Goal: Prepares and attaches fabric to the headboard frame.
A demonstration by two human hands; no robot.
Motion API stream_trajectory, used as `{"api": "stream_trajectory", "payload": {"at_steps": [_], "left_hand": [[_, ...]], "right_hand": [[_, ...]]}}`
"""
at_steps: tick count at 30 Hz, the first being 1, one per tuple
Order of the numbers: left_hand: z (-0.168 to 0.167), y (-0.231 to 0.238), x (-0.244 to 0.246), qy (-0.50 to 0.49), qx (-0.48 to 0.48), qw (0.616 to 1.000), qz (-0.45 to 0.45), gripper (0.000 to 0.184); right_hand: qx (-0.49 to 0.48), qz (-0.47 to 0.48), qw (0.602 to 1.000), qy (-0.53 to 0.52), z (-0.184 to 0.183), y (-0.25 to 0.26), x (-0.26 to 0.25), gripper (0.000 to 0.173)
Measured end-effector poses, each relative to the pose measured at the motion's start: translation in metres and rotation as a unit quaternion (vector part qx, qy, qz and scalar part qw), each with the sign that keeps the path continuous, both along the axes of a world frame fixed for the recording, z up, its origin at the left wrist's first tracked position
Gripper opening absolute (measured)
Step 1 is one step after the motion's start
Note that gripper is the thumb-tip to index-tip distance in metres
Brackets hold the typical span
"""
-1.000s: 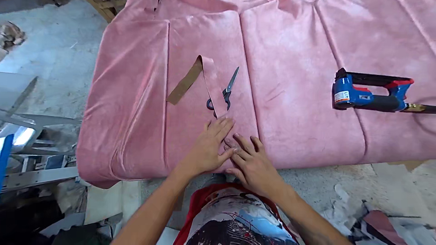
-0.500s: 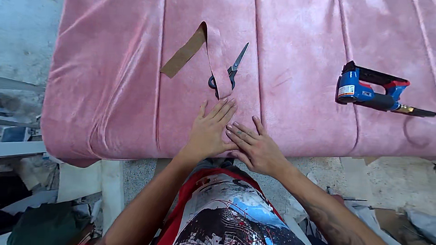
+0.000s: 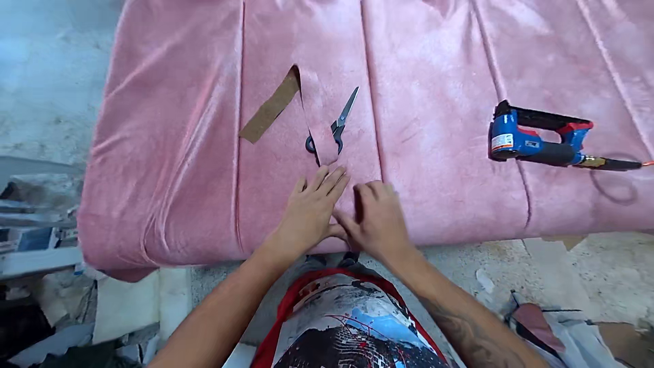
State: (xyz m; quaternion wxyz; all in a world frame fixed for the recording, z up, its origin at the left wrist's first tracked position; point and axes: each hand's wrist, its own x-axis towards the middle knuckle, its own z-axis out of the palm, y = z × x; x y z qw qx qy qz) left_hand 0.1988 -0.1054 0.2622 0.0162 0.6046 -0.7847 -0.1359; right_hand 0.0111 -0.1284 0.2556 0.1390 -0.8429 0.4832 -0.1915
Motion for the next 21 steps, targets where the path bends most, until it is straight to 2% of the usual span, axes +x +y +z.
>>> {"api": "stream_trajectory", "payload": {"at_steps": [1,3,4,6,7,8,10,11,14,16,18,21], "left_hand": [[0.010,-0.004,0.000,-0.008,0.013,1.000,-0.011,0.114],[0.027,-0.011,0.005,-0.038,0.026,0.998,-0.030,0.110],[0.033,-0.014,0.011,-0.050,0.018,0.998,-0.042,0.099],[0.039,-0.012,0.027,-0.061,-0.046,0.994,-0.073,0.045],[0.042,-0.009,0.039,-0.069,-0.089,0.990,-0.086,0.025],[0.049,-0.006,0.051,-0.083,-0.116,0.986,-0.092,0.015],[0.068,0.006,0.079,-0.108,-0.134,0.982,-0.080,0.011],[0.079,0.017,0.092,-0.117,-0.126,0.983,-0.068,0.017],[0.098,0.059,0.121,-0.090,-0.089,0.991,-0.049,0.025],[0.093,0.090,0.120,-0.001,-0.059,0.998,-0.011,0.029],[0.075,0.120,0.099,0.094,-0.074,0.989,0.082,0.038],[0.039,0.149,0.052,0.045,-0.212,0.948,0.232,0.031]], "right_hand": [[0.030,0.010,0.999,0.010,-0.001,0.002,0.008,0.051],[0.065,0.062,0.996,-0.017,-0.001,0.009,0.011,0.029],[0.090,0.096,0.991,-0.029,0.005,0.012,0.005,0.022],[0.153,0.160,0.972,-0.075,0.024,0.016,-0.025,0.018],[0.171,0.179,0.963,-0.104,0.034,0.014,-0.047,0.017],[0.174,0.194,0.958,-0.123,0.043,0.008,-0.071,0.016],[0.168,0.212,0.955,-0.124,0.059,-0.022,-0.123,0.018],[0.163,0.215,0.956,-0.115,0.064,-0.044,-0.145,0.019],[0.139,0.189,0.970,-0.068,0.086,-0.117,-0.174,0.012],[0.138,0.150,0.979,-0.005,0.107,-0.168,-0.155,0.010],[0.127,0.134,0.980,0.072,0.112,-0.222,-0.119,0.009],[0.114,0.168,0.966,0.162,0.113,-0.287,-0.040,0.013]]}}
